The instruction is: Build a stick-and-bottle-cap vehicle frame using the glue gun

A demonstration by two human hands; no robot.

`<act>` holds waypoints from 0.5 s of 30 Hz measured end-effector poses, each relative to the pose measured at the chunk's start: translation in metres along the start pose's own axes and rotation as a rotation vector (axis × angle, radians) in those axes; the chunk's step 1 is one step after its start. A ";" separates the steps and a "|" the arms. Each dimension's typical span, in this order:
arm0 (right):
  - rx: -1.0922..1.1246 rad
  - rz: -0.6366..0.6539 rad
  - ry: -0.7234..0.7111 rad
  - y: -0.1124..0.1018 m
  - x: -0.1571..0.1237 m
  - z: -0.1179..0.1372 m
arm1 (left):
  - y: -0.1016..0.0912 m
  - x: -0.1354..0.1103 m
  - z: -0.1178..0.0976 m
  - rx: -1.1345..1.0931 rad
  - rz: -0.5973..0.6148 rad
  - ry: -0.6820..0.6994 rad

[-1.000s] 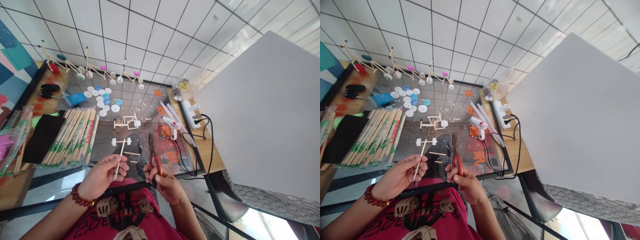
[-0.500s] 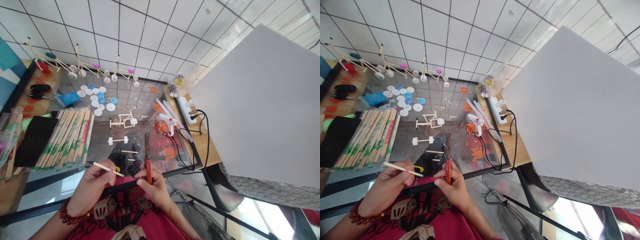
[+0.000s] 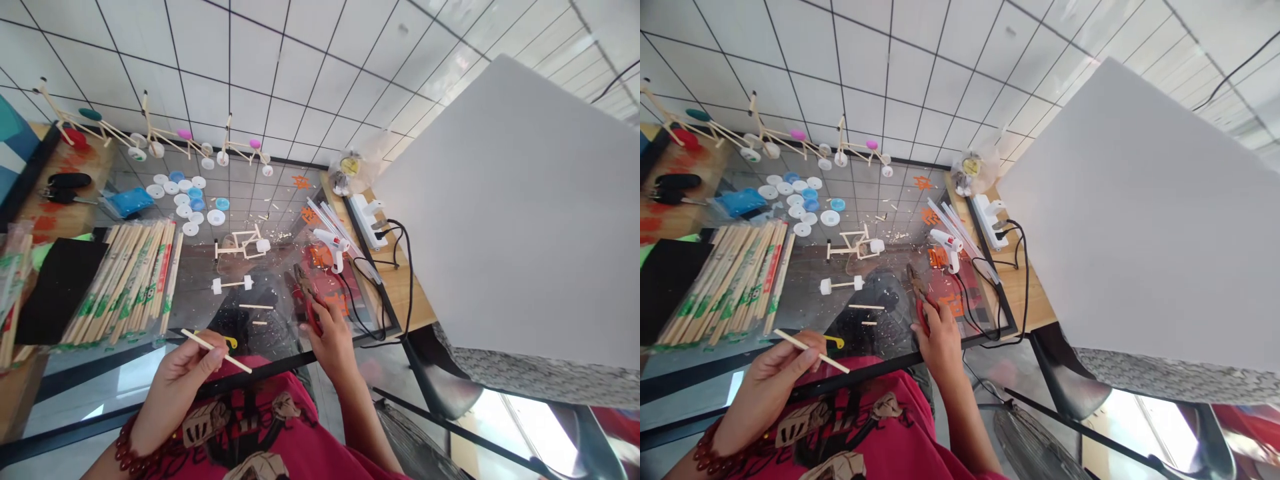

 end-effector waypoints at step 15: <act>-0.049 0.031 -0.063 0.004 0.006 -0.012 | 0.005 -0.001 -0.005 0.064 -0.017 0.015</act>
Point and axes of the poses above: each hand's wrist, its own x-axis towards the middle knuckle, its own y-axis out of the palm, z = x × y, the point moved 4 cm from there along x, towards the middle knuckle, and after that the axes turned 8 degrees about -z, right-handed, at the moved point
